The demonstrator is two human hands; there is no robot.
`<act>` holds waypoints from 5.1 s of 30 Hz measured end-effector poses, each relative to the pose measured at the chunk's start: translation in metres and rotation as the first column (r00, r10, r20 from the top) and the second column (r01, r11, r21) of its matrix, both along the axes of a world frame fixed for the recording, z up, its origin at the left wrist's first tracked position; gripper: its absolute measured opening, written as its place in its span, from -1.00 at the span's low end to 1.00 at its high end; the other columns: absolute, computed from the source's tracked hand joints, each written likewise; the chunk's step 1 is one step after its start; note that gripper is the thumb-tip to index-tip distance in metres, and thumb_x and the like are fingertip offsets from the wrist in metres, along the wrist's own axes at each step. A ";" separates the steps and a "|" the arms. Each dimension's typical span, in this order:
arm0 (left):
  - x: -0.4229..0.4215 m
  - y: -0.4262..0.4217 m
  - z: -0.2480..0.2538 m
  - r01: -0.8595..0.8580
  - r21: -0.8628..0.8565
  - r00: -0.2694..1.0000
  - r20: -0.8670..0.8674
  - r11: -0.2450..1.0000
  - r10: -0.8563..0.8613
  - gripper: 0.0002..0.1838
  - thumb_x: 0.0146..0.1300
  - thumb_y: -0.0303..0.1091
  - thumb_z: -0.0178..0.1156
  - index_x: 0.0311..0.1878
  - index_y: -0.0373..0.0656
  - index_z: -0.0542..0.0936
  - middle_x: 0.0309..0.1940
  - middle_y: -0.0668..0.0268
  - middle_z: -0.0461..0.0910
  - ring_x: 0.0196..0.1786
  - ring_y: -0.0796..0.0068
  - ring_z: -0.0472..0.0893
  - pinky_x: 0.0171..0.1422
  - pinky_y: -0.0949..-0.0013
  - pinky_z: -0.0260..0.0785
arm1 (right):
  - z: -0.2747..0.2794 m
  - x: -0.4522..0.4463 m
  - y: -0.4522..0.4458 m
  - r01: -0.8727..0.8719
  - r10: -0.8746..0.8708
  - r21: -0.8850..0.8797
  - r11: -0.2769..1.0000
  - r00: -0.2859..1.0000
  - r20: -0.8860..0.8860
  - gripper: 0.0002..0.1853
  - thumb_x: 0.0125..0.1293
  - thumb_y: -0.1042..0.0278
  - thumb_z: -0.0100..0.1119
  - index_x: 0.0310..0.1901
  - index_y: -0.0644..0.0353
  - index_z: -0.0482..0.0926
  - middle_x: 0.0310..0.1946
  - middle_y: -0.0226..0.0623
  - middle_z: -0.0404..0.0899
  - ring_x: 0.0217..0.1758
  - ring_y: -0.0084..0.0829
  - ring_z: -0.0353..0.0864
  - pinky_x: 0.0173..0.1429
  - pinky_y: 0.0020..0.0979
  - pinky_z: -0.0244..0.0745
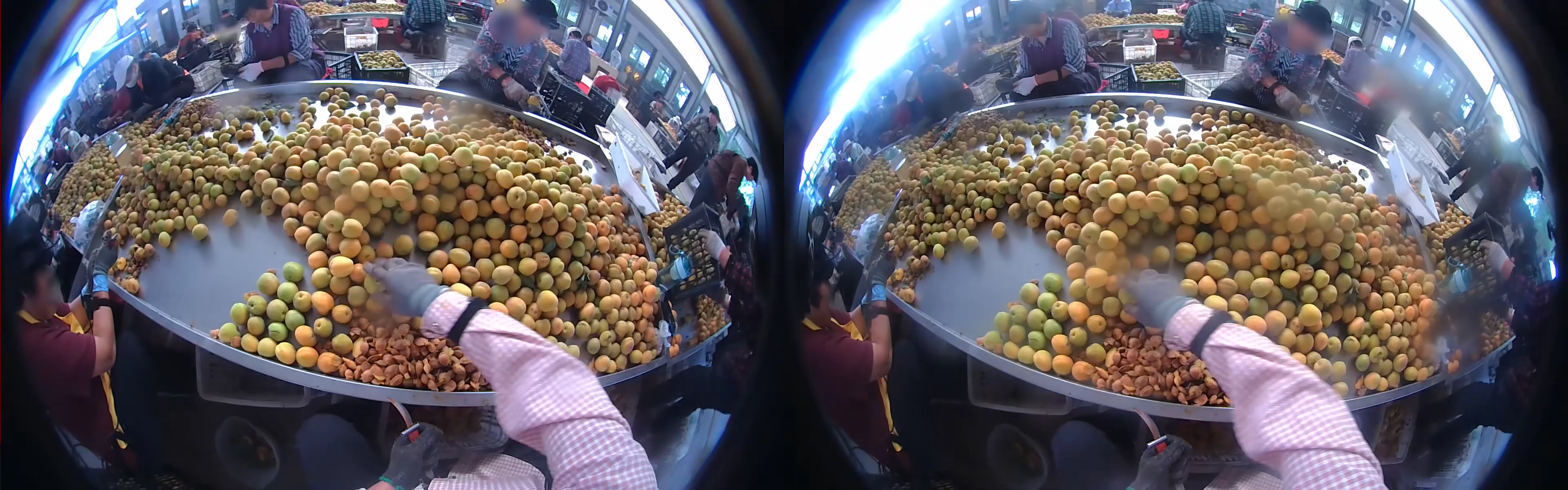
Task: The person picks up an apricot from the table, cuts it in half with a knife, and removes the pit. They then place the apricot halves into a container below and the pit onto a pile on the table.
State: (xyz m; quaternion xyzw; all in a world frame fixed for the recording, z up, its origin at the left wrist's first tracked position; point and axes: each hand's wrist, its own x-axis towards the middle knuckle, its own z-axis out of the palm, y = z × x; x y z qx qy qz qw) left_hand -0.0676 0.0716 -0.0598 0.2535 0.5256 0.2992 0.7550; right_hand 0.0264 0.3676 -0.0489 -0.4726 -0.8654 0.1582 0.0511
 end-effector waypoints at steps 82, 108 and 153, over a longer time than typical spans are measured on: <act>0.057 -0.077 0.025 0.809 0.494 0.534 -0.844 0.318 -0.046 -0.63 0.17 -0.17 0.23 -0.03 -0.14 0.46 -0.53 0.07 0.60 -0.49 -0.04 0.61 -0.43 0.03 0.44 | 0.024 0.109 -0.412 0.201 -0.861 -0.852 0.484 -0.061 -0.504 -0.70 0.17 0.33 0.38 -0.17 0.23 0.47 -0.26 -0.39 0.46 -0.22 -0.61 0.49 -0.10 -0.56 0.46; 0.049 -0.041 0.097 0.474 0.735 0.871 -0.312 0.485 -0.379 -0.80 0.26 -0.52 0.17 -0.06 -0.18 0.46 -0.46 0.43 0.48 -0.54 0.68 0.46 -0.41 0.55 0.36 | 0.059 0.166 -0.390 -0.152 -0.608 -0.591 0.792 -0.271 -0.746 -0.52 0.05 0.58 0.37 0.01 0.20 0.38 -0.03 -0.18 0.49 0.10 -0.31 0.54 0.28 -0.23 0.44; 0.042 -0.063 0.008 0.659 0.638 0.731 -0.668 0.398 -0.139 -0.76 0.23 -0.21 0.23 -0.12 -0.10 0.53 -0.36 0.06 0.63 -0.29 -0.01 0.63 -0.30 0.10 0.46 | 0.069 0.169 -0.374 -0.161 -0.389 -0.405 0.900 -0.715 -0.581 -0.42 0.22 0.64 0.09 0.29 0.19 0.26 0.14 -0.18 0.40 0.23 -0.23 0.44 0.38 -0.14 0.32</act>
